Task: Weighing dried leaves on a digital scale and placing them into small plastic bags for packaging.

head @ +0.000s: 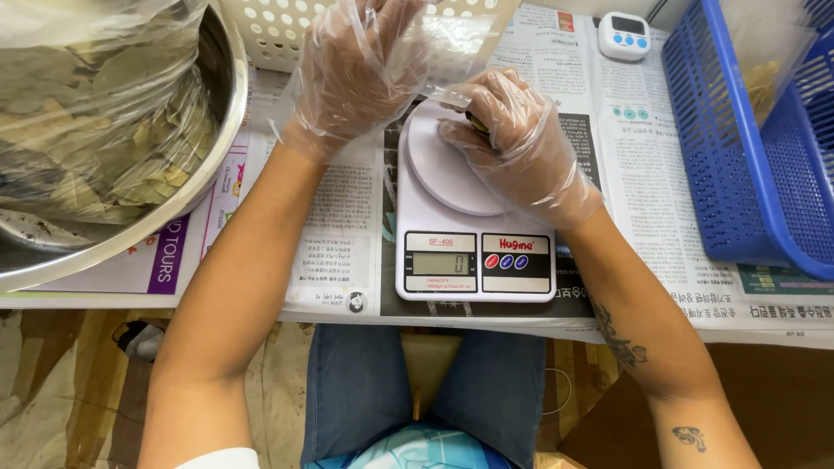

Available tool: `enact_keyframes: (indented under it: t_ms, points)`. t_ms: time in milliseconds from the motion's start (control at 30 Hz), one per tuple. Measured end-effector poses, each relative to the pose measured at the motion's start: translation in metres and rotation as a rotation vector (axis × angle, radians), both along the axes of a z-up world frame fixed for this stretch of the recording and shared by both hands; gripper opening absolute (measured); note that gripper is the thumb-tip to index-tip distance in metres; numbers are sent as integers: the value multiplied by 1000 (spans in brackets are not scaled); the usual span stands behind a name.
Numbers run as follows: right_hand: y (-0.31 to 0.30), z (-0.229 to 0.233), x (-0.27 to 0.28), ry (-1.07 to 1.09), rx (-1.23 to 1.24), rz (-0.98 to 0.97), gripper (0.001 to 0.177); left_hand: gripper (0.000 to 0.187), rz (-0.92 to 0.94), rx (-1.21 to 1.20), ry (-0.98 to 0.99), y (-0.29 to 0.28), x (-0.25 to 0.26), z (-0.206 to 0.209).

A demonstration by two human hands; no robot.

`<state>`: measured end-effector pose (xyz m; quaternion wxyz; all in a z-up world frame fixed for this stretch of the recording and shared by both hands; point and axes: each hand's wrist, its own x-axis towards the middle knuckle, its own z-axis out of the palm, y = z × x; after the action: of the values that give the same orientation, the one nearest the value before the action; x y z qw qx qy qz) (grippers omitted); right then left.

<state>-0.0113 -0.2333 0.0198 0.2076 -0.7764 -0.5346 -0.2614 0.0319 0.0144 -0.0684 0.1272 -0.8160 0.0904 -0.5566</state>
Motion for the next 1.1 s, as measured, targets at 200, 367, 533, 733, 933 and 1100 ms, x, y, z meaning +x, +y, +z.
enact_keyframes:
  t_ms: [200, 367, 533, 733, 933, 1100]
  points:
    - [-1, 4, -1, 22, -64, 90, 15, 68, 26, 93, -60, 2, -3, 1]
    - [-6, 27, -15, 284, -131, 151, 39, 57, -106, 15, 21, -1, -5, 12]
    - [-21, 18, -17, 1165, 394, 437, 30, 63, -83, 33, -10, 2, 1, 0]
    - [-12, 38, -38, 784, 333, 162, 99, 66, -45, 9, -27, 3, 3, -6]
    - [-23, 25, -14, 821, 586, 170, 81, 86, 23, -22, -4, 11, 8, -2]
    - [-52, 46, -5, 633, 287, 6, 17, 96, 78, 6, -123, 14, 3, -4]
